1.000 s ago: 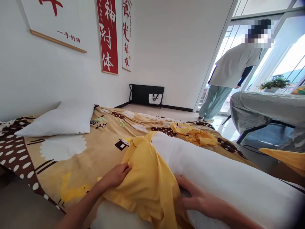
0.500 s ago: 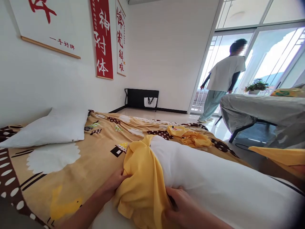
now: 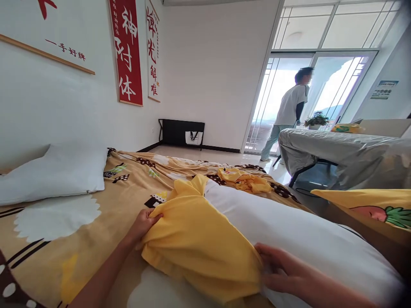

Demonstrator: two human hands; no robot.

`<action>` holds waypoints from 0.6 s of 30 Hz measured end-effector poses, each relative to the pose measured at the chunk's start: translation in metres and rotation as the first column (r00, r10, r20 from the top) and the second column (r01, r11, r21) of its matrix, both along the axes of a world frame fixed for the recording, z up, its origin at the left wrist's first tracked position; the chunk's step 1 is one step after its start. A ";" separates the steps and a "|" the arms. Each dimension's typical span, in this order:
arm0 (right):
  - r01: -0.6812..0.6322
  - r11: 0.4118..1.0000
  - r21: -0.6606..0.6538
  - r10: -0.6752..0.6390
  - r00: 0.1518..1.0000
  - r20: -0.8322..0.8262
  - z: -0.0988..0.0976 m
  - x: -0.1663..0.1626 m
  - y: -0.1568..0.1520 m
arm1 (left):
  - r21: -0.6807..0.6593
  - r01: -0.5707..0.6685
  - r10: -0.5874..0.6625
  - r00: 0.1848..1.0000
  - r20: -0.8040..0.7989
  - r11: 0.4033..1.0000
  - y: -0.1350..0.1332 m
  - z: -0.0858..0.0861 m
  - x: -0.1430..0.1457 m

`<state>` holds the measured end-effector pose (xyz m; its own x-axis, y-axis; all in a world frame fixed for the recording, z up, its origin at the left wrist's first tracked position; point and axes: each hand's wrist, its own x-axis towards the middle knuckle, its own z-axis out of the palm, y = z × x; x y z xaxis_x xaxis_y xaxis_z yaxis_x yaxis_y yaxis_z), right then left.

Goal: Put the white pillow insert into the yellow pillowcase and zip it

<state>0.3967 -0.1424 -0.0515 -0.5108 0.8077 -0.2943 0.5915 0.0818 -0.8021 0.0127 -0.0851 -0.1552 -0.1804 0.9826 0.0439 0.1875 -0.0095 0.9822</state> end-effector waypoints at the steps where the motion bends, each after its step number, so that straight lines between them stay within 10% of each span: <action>1: -0.004 1.000 0.030 0.003 0.999 0.039 0.003 -0.005 0.001 | 0.046 -0.002 0.005 0.998 -0.068 0.999 -0.001 0.007 0.000; 4: -0.019 0.959 0.284 -0.043 0.976 0.212 0.010 -0.026 0.014 | 0.174 0.027 0.027 0.953 -0.302 0.984 -0.002 0.029 -0.001; 7: -0.125 0.665 0.736 -0.232 0.902 0.363 0.005 -0.045 0.042 | 0.089 0.065 -0.039 0.960 -0.277 0.994 0.001 0.023 -0.004; 9: -0.282 0.517 0.808 -0.266 0.845 0.465 -0.009 -0.049 0.064 | 0.002 0.040 -0.039 0.979 -0.200 0.999 0.002 0.004 -0.008; 14: -0.419 0.585 0.695 -0.140 0.791 0.595 -0.045 -0.036 0.089 | -0.067 -0.162 0.118 0.894 -0.433 0.984 -0.022 -0.035 -0.039; 18: -0.474 0.588 0.656 0.004 0.812 0.584 -0.039 -0.030 0.090 | -0.126 -0.300 0.181 0.806 -0.563 0.946 -0.061 -0.023 -0.080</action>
<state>0.3669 -0.0521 -0.0906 -0.6976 0.7108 0.0903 0.7146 0.6994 0.0147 -0.0676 -0.1463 -0.1779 -0.4177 0.9085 0.0136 0.6547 0.2906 0.6978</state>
